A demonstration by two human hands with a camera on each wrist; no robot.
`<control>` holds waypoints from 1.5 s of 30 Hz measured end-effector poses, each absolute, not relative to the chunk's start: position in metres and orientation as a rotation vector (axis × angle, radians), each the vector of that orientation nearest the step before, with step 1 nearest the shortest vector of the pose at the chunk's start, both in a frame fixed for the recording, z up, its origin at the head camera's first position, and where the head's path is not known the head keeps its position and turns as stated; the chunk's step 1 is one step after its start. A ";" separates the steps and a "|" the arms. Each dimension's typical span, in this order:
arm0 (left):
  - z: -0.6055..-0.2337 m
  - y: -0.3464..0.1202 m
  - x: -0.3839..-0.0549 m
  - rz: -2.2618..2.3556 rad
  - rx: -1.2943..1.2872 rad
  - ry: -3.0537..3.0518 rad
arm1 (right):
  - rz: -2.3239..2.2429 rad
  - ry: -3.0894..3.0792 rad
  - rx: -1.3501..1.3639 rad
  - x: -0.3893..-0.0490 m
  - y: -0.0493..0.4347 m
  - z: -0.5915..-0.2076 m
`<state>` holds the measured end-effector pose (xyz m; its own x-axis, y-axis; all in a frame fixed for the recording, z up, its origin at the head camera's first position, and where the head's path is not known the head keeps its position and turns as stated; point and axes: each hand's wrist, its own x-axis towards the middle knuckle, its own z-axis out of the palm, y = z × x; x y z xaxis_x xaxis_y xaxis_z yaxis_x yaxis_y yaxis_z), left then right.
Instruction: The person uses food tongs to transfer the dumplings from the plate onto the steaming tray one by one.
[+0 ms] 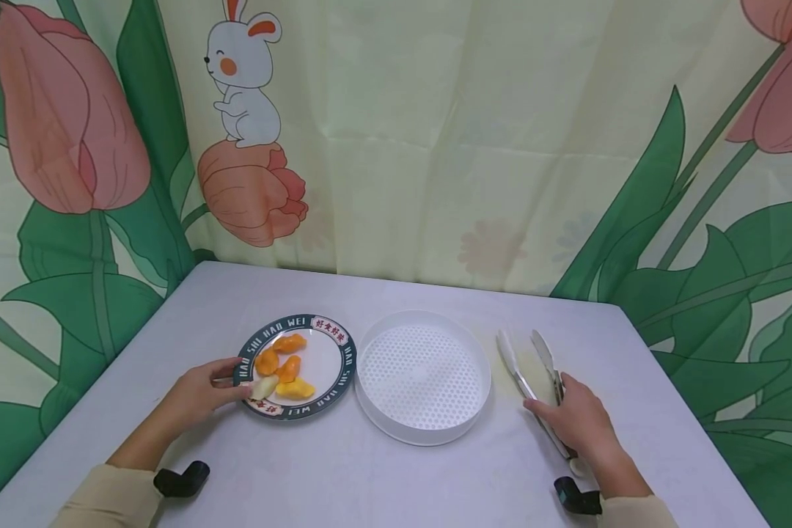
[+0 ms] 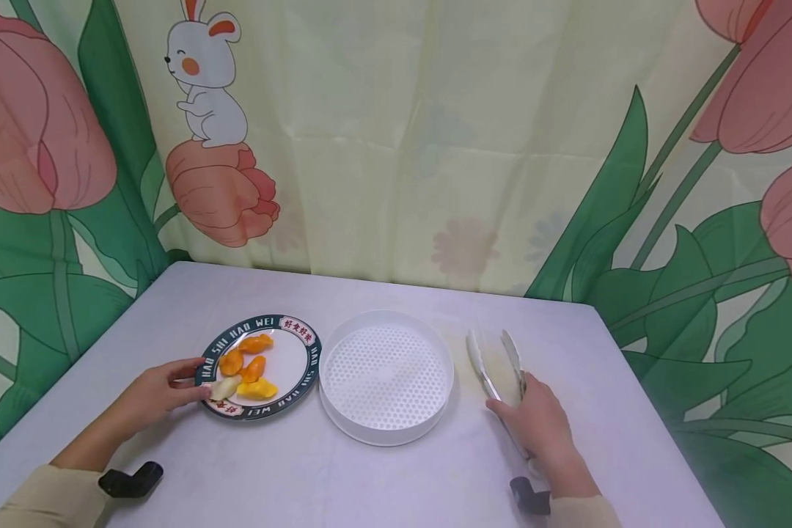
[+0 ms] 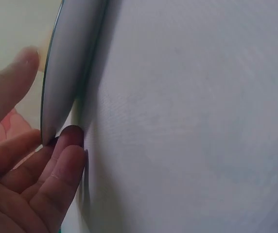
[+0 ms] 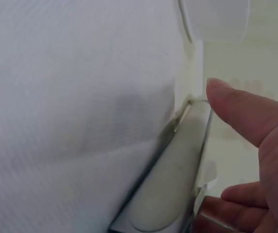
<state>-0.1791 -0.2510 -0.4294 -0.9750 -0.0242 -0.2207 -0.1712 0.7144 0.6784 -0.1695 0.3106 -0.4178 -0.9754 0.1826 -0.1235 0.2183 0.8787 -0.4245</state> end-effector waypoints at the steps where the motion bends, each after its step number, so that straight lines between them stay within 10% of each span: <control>1: -0.430 -0.251 -0.179 1.109 -0.153 2.721 | -0.686 2.961 0.325 -0.170 0.311 -0.419; 45: -0.432 -0.248 -0.177 1.076 -0.215 2.709 | -0.850 3.112 0.185 -0.164 0.285 -0.384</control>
